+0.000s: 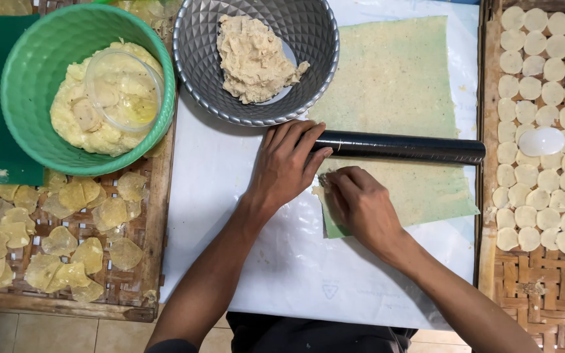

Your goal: Rolling out dough into a thin sheet and cutting it into small circular pieces for drying.

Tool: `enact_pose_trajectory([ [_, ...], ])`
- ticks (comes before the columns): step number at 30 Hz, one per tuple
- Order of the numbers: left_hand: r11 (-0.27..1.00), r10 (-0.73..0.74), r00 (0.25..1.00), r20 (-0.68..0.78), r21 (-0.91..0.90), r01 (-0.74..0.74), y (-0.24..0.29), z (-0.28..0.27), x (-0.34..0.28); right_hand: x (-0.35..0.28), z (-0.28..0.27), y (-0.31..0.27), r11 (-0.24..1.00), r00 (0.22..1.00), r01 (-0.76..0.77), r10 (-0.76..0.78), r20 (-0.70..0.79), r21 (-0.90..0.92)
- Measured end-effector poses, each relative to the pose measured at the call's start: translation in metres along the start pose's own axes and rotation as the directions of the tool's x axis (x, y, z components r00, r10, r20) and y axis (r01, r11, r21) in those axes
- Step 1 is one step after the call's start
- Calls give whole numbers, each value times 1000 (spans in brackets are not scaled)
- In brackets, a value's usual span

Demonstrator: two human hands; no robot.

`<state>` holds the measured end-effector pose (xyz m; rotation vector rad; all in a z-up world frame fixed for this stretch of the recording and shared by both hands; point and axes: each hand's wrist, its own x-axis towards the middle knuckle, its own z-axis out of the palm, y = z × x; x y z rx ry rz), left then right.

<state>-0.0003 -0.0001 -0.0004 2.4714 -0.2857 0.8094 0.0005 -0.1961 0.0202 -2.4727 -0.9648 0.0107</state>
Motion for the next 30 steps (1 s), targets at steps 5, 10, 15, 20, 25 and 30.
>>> enact_pose_trajectory([
  [5, 1000, 4, 1000, 28, -3, -3, 2, -5, 1, -2, -13, -13, 999, 997, 16, -12, 82, -51],
  [10, 1000, 6, 998, 56, -6, -6, 3, -13, 3, -3, 1, 4, 998, 992, 18, -11, 124, -53],
  [15, 1000, -28, 929, 368, 18, 23, 7, -40, 13, 3, -2, 6, 999, 997, 23, -21, 73, -25],
  [20, 995, 22, 928, 371, 82, -57, 13, -40, 12, 1, -19, -7, 995, 994, 81, -76, 83, -60],
  [25, 984, 93, 950, 298, 119, -133, 27, -57, 12, -7, -45, -8, 995, 990, 37, -49, 132, 93],
  [30, 996, -7, 976, 217, 89, -13, 40, -65, -18, -17, -47, 23, 986, 928, 159, -135, -346, 42],
])
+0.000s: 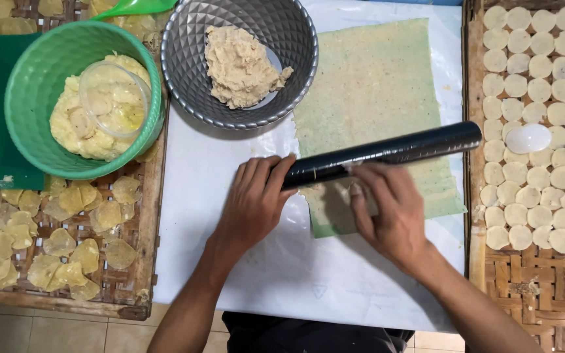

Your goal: Rolling out dough into a thin sheet and cutting it into small circular pieces for drying.

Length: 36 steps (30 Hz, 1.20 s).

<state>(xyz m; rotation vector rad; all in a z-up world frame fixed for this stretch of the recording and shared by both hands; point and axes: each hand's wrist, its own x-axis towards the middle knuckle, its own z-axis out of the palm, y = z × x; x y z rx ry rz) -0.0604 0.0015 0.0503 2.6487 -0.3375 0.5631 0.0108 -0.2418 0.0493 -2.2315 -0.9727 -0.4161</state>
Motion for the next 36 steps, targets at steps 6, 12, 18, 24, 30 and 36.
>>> enact_pose_trajectory([
  [6, 999, -38, 996, 75, -9, 39, 8, 8, -18, 35, 6, 11, 962, 983, 51, -1, 182, -269],
  [12, 990, -130, 984, 118, 77, 122, 10, 12, -12, 33, 23, 24, 947, 885, -69, 203, 418, -313],
  [18, 978, -104, 993, 49, 188, 93, -10, 19, 7, 63, 37, 33, 941, 866, -94, 239, 440, -325],
  [24, 973, -159, 987, 27, 173, 152, 15, 24, -18, 35, 29, 26, 936, 847, -101, 260, 465, -338],
  [30, 959, -151, 984, -97, 228, 170, -10, 37, -2, 72, 44, 40, 925, 811, -121, 302, 501, -360],
  [36, 945, -145, 989, 34, 301, 128, -6, 23, -3, 122, 68, 59, 932, 801, -237, 347, 489, -274],
])
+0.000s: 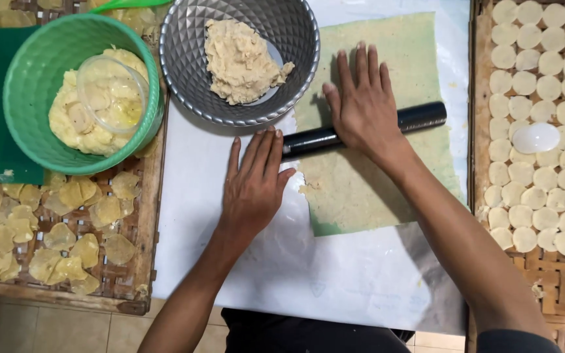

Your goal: Rolling out dough into a thin sheet and cutting it into small circular pieces for drying.

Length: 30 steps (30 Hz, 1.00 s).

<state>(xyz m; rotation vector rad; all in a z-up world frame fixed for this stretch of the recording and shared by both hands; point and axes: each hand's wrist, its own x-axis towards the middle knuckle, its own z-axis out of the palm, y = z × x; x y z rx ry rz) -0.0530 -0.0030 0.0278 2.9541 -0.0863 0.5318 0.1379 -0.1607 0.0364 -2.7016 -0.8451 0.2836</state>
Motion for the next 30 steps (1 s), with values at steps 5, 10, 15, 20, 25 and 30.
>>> enact_pose_trajectory([
  [5, 1000, -30, 1000, 8, 3, 30, -11, 2, 1, 10, 4, 1, 996, 951, 90, -79, -298, 24],
  [10, 993, -62, 996, -56, -102, 56, 15, -22, -16, -32, 9, 7, 988, 933, 146, -121, -339, 48],
  [15, 997, -72, 997, 14, -36, 72, 36, -37, -37, -101, -2, 0, 953, 937, 288, -259, -235, 97],
  [20, 994, -103, 994, 24, 49, 101, 37, -27, -33, -94, 15, 8, 940, 935, 296, -321, -149, -171],
  [25, 986, -131, 987, 98, 116, 119, 16, -17, -1, -37, 9, 6, 950, 953, 249, -275, -129, -187],
  [30, 993, -121, 993, 15, -5, 121, -2, -12, 20, 4, 3, 0, 992, 992, 109, -112, -51, -58],
])
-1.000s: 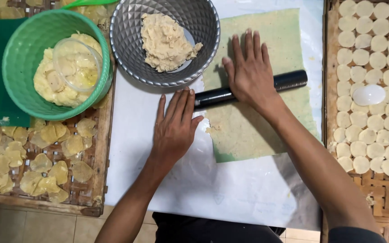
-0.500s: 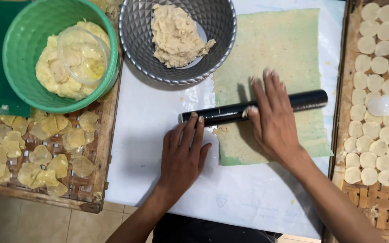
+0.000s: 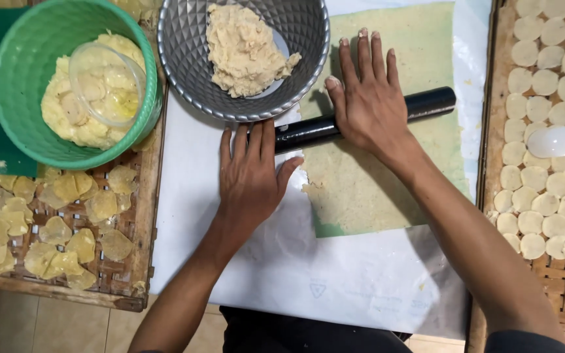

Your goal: Rolling out dough into a thin sheet and cutting it into small circular pieces for drying.

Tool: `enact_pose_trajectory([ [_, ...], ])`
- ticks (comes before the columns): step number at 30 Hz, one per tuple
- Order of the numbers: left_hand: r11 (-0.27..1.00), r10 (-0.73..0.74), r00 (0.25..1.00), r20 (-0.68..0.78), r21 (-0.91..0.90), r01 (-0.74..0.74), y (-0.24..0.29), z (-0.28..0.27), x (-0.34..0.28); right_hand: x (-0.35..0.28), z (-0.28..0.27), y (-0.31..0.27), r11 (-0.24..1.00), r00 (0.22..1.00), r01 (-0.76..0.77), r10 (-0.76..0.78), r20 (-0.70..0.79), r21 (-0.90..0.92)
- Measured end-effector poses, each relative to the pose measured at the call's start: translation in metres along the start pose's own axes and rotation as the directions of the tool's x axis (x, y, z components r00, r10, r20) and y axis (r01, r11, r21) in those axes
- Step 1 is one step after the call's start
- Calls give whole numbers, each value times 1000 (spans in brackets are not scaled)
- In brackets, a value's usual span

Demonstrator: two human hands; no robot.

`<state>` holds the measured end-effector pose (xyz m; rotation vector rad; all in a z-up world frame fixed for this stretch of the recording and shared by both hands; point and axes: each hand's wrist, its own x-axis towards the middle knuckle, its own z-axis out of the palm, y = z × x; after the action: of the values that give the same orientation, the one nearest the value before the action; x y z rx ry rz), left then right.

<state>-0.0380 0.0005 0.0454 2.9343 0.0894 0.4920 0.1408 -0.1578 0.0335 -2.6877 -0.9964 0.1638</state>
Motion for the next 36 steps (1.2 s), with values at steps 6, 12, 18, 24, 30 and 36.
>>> enact_pose_trajectory([
  [6, 997, -5, 998, -60, -80, 1, 31, -9, -57, -66, 8, -10, 999, 998, 34, -36, -60, -36],
  [12, 990, -26, 999, -30, -137, 22, 32, -9, -60, -54, 7, -8, 999, 999, 6, -7, -36, -51],
  [18, 978, -76, 982, -172, -206, 39, 23, -32, -19, -21, 13, -3, 994, 993, 58, -67, -97, -93],
  [24, 953, 30, 974, -226, -287, -96, 12, -37, 1, -108, -16, -19, 997, 993, 50, -56, 108, 59],
  [30, 949, 151, 964, -218, -241, -203, 10, 5, 22, -58, -20, 16, 995, 996, -67, 71, -52, 71],
  [36, 987, 93, 993, -77, -122, -102, 14, 12, 15, -67, -17, 13, 990, 987, -144, 144, 73, -9],
])
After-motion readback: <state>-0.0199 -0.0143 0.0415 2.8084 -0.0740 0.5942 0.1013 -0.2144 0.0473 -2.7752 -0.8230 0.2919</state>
